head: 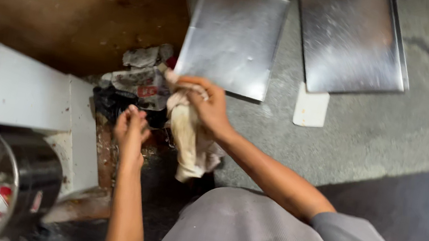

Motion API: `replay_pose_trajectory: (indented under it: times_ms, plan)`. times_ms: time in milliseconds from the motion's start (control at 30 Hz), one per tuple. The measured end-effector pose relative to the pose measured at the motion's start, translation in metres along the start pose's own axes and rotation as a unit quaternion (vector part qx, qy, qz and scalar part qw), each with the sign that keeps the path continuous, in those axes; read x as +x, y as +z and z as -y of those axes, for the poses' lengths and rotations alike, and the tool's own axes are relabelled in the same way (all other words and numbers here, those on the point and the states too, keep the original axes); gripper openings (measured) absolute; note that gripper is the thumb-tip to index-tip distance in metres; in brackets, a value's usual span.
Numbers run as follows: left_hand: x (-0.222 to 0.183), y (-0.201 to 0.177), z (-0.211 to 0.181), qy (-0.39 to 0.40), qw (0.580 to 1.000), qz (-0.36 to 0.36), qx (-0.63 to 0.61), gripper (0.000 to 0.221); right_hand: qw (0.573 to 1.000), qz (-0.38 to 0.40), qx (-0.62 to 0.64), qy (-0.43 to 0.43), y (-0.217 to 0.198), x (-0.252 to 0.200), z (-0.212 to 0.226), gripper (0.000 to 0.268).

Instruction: The person picks up metal trays and wipes them with a cloth before placing them on a counter.

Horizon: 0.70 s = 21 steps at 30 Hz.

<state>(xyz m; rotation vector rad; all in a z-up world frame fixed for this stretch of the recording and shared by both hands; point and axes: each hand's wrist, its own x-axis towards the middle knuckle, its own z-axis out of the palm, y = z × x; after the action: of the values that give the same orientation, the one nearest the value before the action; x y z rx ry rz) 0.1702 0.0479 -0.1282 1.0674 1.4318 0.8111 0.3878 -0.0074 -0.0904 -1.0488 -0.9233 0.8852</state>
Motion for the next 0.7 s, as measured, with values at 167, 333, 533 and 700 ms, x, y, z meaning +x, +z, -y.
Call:
replay_pose_trajectory:
  times_ms: [167, 333, 533, 700]
  plan:
    - [-0.05, 0.005, 0.025, -0.261, 0.949, 0.111, -0.139, 0.13, 0.994, -0.047, -0.092, -0.041, 0.036, -0.002, 0.034, 0.035]
    - [-0.055, 0.036, 0.072, -0.177, 0.854, 0.171, -0.459, 0.107, 0.971, 0.059, -0.119, 0.199, 0.048, -0.052, 0.004, 0.039]
    - [-0.02, 0.0, 0.124, -0.08, 0.821, 0.07, -0.561, 0.057, 0.779, 0.367, -0.497, -0.104, 0.018, -0.078, -0.032, 0.042]
    - [-0.021, -0.07, 0.156, -0.016, 0.755, -0.064, -0.653, 0.041, 0.901, 0.197, -0.383, 0.057, -0.006, -0.049, -0.061, 0.05]
